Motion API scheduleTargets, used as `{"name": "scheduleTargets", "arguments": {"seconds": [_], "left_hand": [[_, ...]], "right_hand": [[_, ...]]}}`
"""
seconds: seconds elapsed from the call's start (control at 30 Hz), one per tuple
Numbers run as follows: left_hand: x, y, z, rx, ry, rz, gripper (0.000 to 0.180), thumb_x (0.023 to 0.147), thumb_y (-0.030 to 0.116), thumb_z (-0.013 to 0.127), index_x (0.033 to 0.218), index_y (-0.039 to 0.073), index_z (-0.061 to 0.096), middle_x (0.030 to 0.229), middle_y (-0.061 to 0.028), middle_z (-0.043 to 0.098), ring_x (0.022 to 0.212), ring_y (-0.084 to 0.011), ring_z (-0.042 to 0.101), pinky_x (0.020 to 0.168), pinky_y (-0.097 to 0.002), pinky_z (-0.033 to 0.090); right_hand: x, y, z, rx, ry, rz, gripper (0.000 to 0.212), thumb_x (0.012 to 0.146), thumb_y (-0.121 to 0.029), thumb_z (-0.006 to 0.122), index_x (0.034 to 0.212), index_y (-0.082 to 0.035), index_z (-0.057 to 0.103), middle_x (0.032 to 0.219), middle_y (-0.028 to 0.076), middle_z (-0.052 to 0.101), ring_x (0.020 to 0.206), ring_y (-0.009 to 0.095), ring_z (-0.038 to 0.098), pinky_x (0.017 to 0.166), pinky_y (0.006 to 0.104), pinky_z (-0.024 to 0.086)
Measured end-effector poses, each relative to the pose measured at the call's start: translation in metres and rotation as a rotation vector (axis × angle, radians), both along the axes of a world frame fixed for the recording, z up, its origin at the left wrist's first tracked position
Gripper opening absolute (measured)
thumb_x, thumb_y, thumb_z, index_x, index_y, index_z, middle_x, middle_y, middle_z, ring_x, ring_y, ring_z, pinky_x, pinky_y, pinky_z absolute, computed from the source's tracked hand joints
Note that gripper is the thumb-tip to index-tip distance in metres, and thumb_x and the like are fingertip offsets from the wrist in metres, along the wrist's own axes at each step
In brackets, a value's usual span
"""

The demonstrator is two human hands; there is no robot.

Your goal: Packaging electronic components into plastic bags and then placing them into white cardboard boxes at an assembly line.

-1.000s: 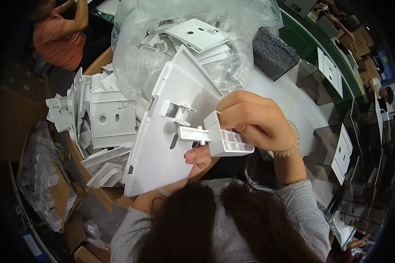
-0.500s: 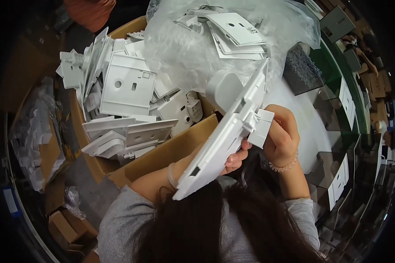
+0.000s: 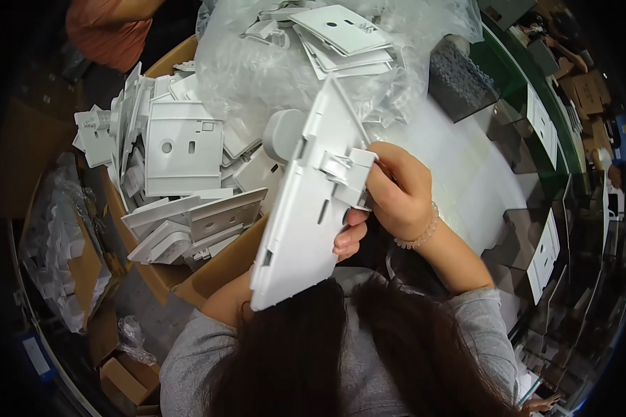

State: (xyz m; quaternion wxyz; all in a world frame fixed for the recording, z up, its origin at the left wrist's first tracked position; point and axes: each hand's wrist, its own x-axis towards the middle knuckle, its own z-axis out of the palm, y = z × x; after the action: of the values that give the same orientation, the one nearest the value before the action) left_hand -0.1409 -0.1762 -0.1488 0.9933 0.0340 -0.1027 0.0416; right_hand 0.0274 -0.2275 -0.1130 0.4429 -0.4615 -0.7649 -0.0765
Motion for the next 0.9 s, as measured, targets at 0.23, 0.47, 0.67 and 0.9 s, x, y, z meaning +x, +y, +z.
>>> {"name": "scheduleTargets", "arguments": {"seconds": [0.23,0.47,0.67,0.9], "left_hand": [[-0.052,0.048,0.003,0.494,0.756,1.226,0.038,0.097,0.020,0.052,0.128,0.000,0.044,0.119,-0.0112,0.056,0.108,-0.0182,0.054,0.093,-0.0305,0.045],[-0.082,0.051,0.004,1.671,1.400,1.653,0.059,0.096,0.007,0.047,0.143,-0.005,0.014,0.143,-0.0271,0.029,0.129,-0.0342,0.037,0.110,-0.0425,0.025],[-0.072,0.032,0.009,2.239,1.542,1.321,0.068,0.082,-0.001,0.059,0.140,-0.006,0.024,0.144,-0.0236,0.028,0.131,-0.0403,0.028,0.109,-0.0469,0.023],[-0.053,0.032,0.017,1.952,1.085,1.486,0.042,0.081,-0.002,0.057,0.122,-0.002,0.047,0.135,-0.0175,0.041,0.129,-0.0329,0.036,0.106,-0.0418,0.030]], "right_hand": [[0.022,0.012,0.044,-0.016,0.197,-0.198,0.037,0.075,0.020,0.048,0.100,-0.001,0.064,0.110,0.015,0.054,0.097,0.023,0.057,0.073,0.0269,0.048],[0.054,0.027,0.034,-0.058,0.149,-0.337,0.022,0.077,0.014,0.054,0.091,0.000,0.064,0.096,0.010,0.060,0.084,0.020,0.059,0.073,0.0260,0.047],[0.070,0.127,0.024,-0.100,-0.224,-0.286,0.042,0.072,-0.005,0.069,0.112,-0.007,0.059,0.104,0.011,0.060,0.106,0.033,0.054,0.091,0.0377,0.043],[0.105,0.189,0.000,-0.353,-0.634,-0.310,0.011,0.078,-0.012,0.061,0.088,-0.013,0.058,0.087,0.004,0.065,0.081,0.028,0.063,0.065,0.0398,0.049]]}}
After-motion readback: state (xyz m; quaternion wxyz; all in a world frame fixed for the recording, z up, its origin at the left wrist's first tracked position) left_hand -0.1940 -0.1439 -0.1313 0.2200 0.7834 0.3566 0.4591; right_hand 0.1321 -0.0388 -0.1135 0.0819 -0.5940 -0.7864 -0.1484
